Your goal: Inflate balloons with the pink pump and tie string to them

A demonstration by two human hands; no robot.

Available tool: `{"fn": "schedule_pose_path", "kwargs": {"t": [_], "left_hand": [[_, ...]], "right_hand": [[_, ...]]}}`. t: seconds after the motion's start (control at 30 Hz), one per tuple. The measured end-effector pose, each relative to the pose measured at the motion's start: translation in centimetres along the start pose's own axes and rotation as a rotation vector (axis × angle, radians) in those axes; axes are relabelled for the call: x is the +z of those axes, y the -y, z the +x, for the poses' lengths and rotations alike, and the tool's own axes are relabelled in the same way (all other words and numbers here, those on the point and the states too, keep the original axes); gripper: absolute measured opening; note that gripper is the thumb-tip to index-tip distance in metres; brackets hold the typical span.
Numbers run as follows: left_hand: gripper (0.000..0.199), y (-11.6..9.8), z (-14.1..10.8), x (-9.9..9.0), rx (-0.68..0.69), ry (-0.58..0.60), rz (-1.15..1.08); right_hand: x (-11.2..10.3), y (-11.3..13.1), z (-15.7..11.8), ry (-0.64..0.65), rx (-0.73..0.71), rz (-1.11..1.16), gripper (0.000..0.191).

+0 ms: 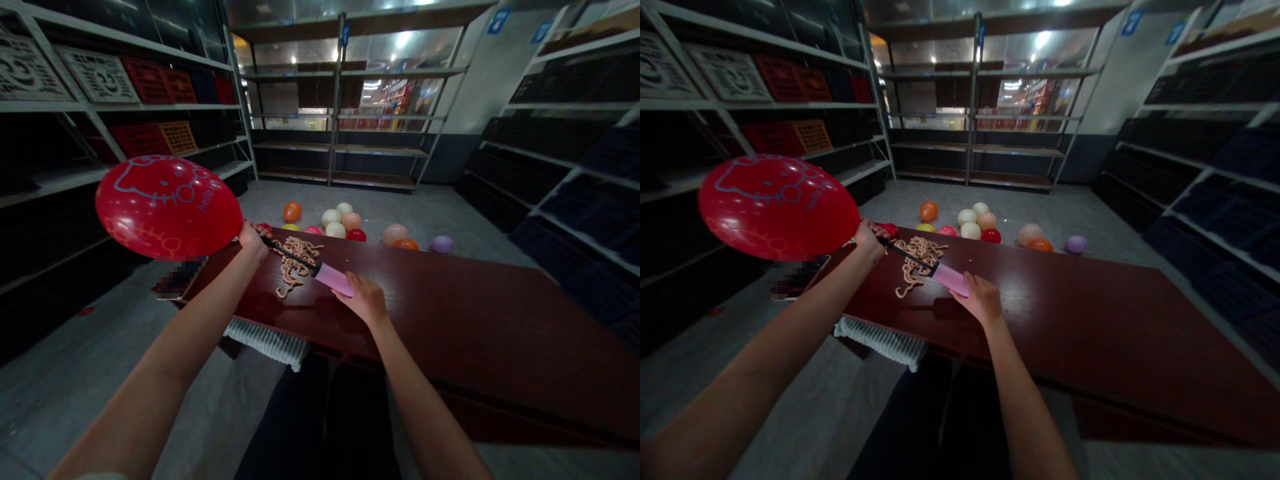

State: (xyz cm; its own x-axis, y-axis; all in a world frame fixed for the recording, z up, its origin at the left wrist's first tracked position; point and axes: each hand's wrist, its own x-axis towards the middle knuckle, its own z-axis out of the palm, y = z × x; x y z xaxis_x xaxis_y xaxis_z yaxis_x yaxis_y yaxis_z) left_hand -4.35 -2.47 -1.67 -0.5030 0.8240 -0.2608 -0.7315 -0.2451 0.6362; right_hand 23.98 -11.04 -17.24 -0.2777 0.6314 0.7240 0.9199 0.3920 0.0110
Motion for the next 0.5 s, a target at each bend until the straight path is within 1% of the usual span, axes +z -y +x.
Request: {"fn": "schedule_pose_path", "kwargs": {"t": [0.1, 0.2, 0.3, 0.37, 0.43, 0.5], "left_hand": [[0.044, 2.2, -0.8, 1.9, -0.019, 0.043, 0.021], [0.043, 5.1, -2.1, 2.9, -0.048, 0.097, 0.057], [0.043, 8.3, -3.9, 3.0, -0.055, 0.168, 0.058], [0.047, 10.1, -5.0, 2.6, -0.089, 0.202, 0.052], [0.048, 11.2, -5.7, 2.1, -0.119, 0.214, 0.045], [0.047, 11.5, -5.8, 1.5, -0.12, 0.208, 0.034]], "right_hand": [[0.4, -0.4, -0.1, -0.019, 0.069, 0.014, 0.046], [0.6, -0.6, -0.1, -0.024, 0.087, 0.033, 0.047], [0.7, -0.6, -0.1, -0.011, 0.116, 0.037, 0.048], [0.5, -0.5, 0.0, 0.014, 0.134, 0.041, 0.049], [0.3, -0.5, 0.0, 0.035, 0.143, 0.044, 0.05], [0.1, -0.4, 0.0, 0.046, 0.137, 0.051, 0.051]]}}
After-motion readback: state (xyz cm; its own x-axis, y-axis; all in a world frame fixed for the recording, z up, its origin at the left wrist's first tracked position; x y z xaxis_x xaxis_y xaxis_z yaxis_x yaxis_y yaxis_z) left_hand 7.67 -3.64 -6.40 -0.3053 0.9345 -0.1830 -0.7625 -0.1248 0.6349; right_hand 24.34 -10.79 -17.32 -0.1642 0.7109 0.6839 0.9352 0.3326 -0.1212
